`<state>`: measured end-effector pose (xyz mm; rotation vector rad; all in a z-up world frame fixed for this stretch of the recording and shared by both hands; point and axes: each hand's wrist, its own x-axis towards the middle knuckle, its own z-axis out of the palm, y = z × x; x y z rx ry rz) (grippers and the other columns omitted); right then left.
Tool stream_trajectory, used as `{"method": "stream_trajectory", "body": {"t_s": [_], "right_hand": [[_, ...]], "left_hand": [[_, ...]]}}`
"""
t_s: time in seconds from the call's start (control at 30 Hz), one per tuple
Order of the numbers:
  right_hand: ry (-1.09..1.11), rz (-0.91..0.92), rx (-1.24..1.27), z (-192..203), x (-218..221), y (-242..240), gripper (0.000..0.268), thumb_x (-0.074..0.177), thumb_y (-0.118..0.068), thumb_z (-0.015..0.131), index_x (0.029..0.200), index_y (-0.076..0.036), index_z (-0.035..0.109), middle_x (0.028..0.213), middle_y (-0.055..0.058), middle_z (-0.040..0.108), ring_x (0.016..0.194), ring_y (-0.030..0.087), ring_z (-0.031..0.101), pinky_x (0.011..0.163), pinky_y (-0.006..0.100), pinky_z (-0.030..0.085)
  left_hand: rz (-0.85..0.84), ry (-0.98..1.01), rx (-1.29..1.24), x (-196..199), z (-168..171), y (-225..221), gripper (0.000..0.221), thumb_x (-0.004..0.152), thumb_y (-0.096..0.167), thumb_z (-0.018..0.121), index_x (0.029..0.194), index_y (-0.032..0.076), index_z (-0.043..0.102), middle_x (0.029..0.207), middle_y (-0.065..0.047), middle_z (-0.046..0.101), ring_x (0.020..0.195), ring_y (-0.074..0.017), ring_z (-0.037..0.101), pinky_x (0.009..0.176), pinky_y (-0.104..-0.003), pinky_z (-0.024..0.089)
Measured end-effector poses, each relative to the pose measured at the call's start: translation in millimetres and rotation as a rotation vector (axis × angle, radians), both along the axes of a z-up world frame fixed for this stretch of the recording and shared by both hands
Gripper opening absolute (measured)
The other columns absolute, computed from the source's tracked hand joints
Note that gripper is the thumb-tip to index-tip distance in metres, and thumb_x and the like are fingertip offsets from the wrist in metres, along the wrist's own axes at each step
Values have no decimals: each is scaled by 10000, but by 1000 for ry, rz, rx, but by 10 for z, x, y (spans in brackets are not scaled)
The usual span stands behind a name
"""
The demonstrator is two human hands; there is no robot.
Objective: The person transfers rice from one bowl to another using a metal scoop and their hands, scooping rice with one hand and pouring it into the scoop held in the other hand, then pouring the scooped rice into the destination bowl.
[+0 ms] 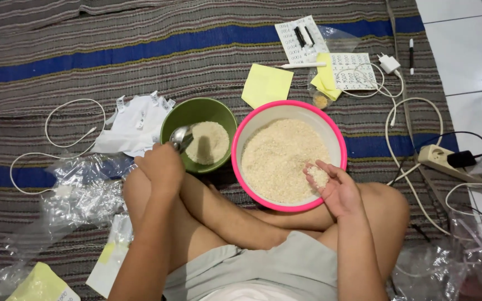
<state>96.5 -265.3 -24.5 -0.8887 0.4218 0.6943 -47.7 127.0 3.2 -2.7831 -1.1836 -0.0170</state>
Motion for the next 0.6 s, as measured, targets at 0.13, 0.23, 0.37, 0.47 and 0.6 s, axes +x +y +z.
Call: {"method": "stream_trajectory", "body": {"t_s": [0.13,0.23,0.37,0.47,0.6], "right_hand": [[2,-1,-7,10,14,4,525,951,-187,508,1375,121,477,1399,362,515,1290,456,549,1118,570,438],[12,-5,-7,20,19,16,531,948,-184,511,1381,122,472,1399,360,515,1297,450,546,1122,568,433],[22,-24,9,-94,33,-23,518,943,-170,531,1365,127,490,1378,361,533,1288,444,559,1119,560,446],[18,-34,18,-115,32,-12,503,938,-167,550,1348,120,507,1349,352,558,1263,430,588,1106,556,464],[34,-31,12,114,-16,55,513,935,-169,550,1357,120,508,1366,347,553,1278,424,583,1115,560,455]], "left_hand": [[-90,-185,188,-27,-145,-18,178,908,97,617,865,142,784,818,-101,700,774,-356,683,765,-502,354],[-125,-259,257,-71,-55,-34,153,921,148,634,885,178,780,786,-90,674,744,-355,674,732,-512,377],[-114,-258,253,-162,139,-112,152,935,231,635,1009,215,767,773,-63,663,688,-324,684,686,-452,407],[-157,-336,-96,-138,467,-274,297,986,310,656,1198,120,742,852,-178,716,768,-445,720,704,-548,499],[-211,-441,-432,-28,568,-683,382,983,314,651,1244,47,730,961,-281,739,899,-533,700,780,-620,514]]}}
